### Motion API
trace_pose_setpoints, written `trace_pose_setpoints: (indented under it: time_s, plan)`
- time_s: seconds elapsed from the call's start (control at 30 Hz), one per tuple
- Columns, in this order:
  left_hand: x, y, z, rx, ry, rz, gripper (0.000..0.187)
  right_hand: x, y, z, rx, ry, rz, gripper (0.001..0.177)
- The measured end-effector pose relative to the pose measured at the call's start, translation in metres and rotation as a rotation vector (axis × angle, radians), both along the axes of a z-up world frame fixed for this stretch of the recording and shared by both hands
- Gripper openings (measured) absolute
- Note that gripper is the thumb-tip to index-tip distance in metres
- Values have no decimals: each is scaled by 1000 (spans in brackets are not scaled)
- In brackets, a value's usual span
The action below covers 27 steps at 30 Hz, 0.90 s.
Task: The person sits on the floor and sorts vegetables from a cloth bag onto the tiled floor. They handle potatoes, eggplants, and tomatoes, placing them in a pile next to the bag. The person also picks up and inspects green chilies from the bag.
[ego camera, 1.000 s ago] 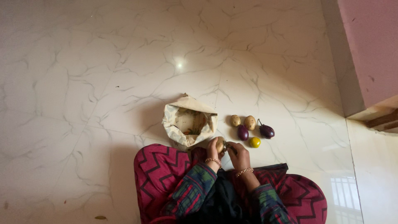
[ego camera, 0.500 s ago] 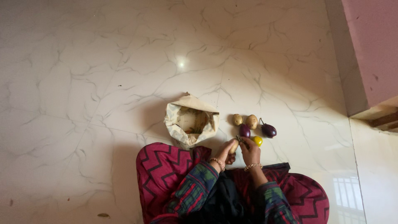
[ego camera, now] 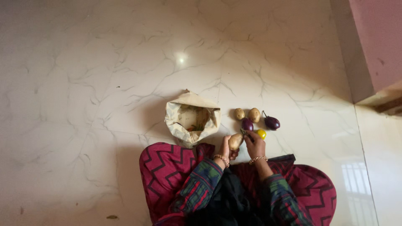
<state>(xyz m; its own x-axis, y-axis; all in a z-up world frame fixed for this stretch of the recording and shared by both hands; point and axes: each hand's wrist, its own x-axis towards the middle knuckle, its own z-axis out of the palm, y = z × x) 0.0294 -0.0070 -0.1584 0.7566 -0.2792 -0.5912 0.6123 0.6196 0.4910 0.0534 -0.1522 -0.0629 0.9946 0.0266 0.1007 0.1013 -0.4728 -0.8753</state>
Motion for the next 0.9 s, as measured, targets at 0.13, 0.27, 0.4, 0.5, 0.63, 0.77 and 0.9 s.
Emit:
trace_pose_setpoints:
  time_s: [0.13, 0.27, 0.4, 0.5, 0.63, 0.77, 0.9]
  plan:
    - [-5, 0, 11, 102, 67, 124, 63, -16, 5, 11, -14, -187, 80, 25]
    - [-2, 4, 31, -37, 184, 351, 58, -53, 30, 45, -31, -95, 206, 25]
    - [4, 5, 29, 246, -165, 259, 53, -49, 29, 58, -20, -139, 178, 26]
    - [-4, -1, 21, 315, -293, 185, 45, -27, 13, 37, -33, -220, 31, 27]
    - [-4, -8, 20, 362, -289, 152, 53, -4, -5, 13, 117, -34, -80, 28]
    - [-10, -1, 57, 119, -246, 274, 47, -17, 2, 18, 127, 11, 3, 31]
    - [-1, 20, 77, 144, -511, 489, 58, -24, 20, 8, 23, -59, 111, 29]
